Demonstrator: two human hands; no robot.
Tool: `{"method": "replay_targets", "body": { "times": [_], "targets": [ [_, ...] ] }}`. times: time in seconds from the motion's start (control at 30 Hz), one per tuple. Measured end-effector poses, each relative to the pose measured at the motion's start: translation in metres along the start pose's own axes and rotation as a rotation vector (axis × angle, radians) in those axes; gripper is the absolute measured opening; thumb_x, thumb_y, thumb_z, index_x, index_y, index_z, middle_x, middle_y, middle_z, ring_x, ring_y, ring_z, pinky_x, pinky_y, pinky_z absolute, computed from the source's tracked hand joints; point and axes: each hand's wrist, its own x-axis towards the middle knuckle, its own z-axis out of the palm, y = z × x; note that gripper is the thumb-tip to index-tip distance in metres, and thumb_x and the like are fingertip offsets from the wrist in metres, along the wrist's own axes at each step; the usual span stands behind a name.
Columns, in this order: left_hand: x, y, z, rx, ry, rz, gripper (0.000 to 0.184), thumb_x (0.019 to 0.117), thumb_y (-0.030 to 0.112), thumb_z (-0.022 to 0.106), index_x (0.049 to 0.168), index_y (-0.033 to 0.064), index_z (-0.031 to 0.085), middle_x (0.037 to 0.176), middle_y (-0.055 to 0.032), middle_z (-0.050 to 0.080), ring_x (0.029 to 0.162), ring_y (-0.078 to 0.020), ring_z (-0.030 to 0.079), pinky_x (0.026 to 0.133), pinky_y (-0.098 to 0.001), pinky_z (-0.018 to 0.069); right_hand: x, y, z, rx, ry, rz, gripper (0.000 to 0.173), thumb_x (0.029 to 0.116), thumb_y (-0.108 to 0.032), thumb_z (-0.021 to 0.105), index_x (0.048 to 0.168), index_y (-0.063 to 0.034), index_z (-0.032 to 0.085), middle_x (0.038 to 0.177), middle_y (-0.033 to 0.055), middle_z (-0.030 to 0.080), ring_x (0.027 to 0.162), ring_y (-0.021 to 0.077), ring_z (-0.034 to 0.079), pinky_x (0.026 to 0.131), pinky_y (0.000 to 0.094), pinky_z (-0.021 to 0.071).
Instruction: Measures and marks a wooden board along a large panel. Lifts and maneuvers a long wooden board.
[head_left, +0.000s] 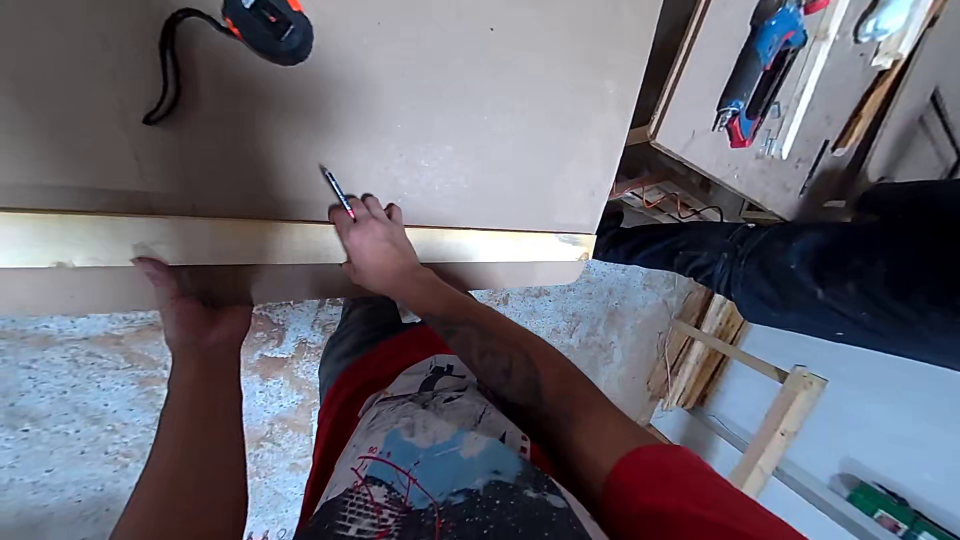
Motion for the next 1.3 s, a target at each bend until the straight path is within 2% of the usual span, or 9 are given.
{"method": "replay_targets", "body": {
  "times": [0.13,0.23,0.37,0.47,0.57,0.67,0.8,0.97,1.3],
  "targets": [
    [0.004,-0.001,-0.003,0.068,-0.066,0.024,0.067,0.1055,0.065,0.022,0.156,0.0224,0.036,0.155,-0.0023,0.049,0.143,-0.0202,0.046,0.118,-0.0501,0.041,-0.002,0.001,0.003,0.005,0.005,-0.018,0.069,0.0725,-0.031,0.086,0.136,-0.0187,0.062,0.144,0.0065,0.057,0.133,0.0305,0.049,0.099,0.0544,0.0453],
    [0.004,-0.002,-0.003,0.094,-0.099,0.033,0.071,0.1036,0.068,0.023,0.155,0.0208,0.037,0.154,-0.0051,0.051,0.142,-0.0232,0.047,0.116,-0.0536,0.0419,-0.004,0.004,0.002,0.015,-0.006,-0.04,0.064,0.0764,-0.033,0.084,0.136,-0.0203,0.064,0.144,0.0065,0.056,0.136,0.0304,0.047,0.101,0.055,0.0435],
    [0.009,-0.004,-0.008,0.097,-0.156,0.013,0.078,0.1005,0.074,0.02,0.156,0.0217,0.037,0.155,-0.0052,0.049,0.143,-0.0236,0.046,0.116,-0.0552,0.0411,-0.006,0.006,0.005,0.057,0.028,-0.05,0.058,0.0779,-0.024,0.082,0.133,-0.0214,0.066,0.136,0.0054,0.06,0.13,0.0283,0.051,0.101,0.0549,0.0433],
    [0.016,-0.008,-0.017,0.127,-0.167,0.028,0.079,0.0984,0.076,0.025,0.155,0.022,0.038,0.153,-0.0057,0.051,0.142,-0.0234,0.048,0.115,-0.0547,0.0429,-0.008,0.008,0.004,0.098,0.078,-0.044,0.049,0.0826,-0.022,0.079,0.131,-0.0217,0.068,0.131,0.0046,0.063,0.126,0.0273,0.054,0.1,0.0532,0.0446],
    [0.014,-0.01,-0.019,0.135,-0.119,0.03,0.077,0.0991,0.074,0.031,0.153,0.0195,0.041,0.15,-0.007,0.054,0.139,-0.0232,0.051,0.114,-0.0524,0.0446,-0.014,0.013,0.004,0.129,0.088,-0.029,0.043,0.0885,-0.02,0.073,0.131,-0.0217,0.068,0.133,0.0034,0.063,0.127,0.0267,0.054,0.103,0.053,0.0437],
    [0.011,-0.011,-0.015,0.138,-0.052,0.031,0.071,0.1025,0.068,0.03,0.153,0.0187,0.041,0.149,-0.0069,0.055,0.139,-0.0223,0.051,0.114,-0.0519,0.0446,-0.015,0.02,0.005,0.147,0.079,-0.036,0.046,0.0868,-0.021,0.076,0.132,-0.0215,0.067,0.133,0.0028,0.063,0.129,0.0269,0.053,0.105,0.053,0.0426],
    [0.008,-0.014,-0.01,0.166,-0.007,0.066,0.071,0.1033,0.068,0.025,0.152,0.019,0.041,0.149,-0.0063,0.055,0.139,-0.022,0.051,0.114,-0.0529,0.0439,-0.018,0.023,0.007,0.167,0.139,-0.04,0.029,0.0971,-0.018,0.063,0.125,-0.0203,0.071,0.129,0.0028,0.065,0.126,0.0256,0.055,0.103,0.0495,0.0438],
    [0.002,-0.012,-0.005,0.219,-0.036,0.087,0.065,0.1058,0.061,0.03,0.153,0.0177,0.04,0.15,-0.0064,0.053,0.14,-0.0216,0.05,0.116,-0.0514,0.0427,-0.018,0.027,0.012,0.218,0.173,-0.055,0.032,0.0939,-0.014,0.066,0.126,-0.0198,0.071,0.134,0.0009,0.064,0.129,0.0238,0.055,0.106,0.0481,0.0432],
    [-0.001,-0.013,0.002,0.239,0.062,0.12,0.068,0.1072,0.061,0.014,0.153,0.0174,0.037,0.152,-0.0057,0.051,0.142,-0.0219,0.047,0.117,-0.0511,0.0411,-0.013,0.028,0.012,0.25,0.183,-0.062,0.032,0.0939,-0.012,0.066,0.124,-0.0206,0.071,0.14,-0.0003,0.061,0.136,0.023,0.05,0.109,0.0476,0.041]
  ]
}}
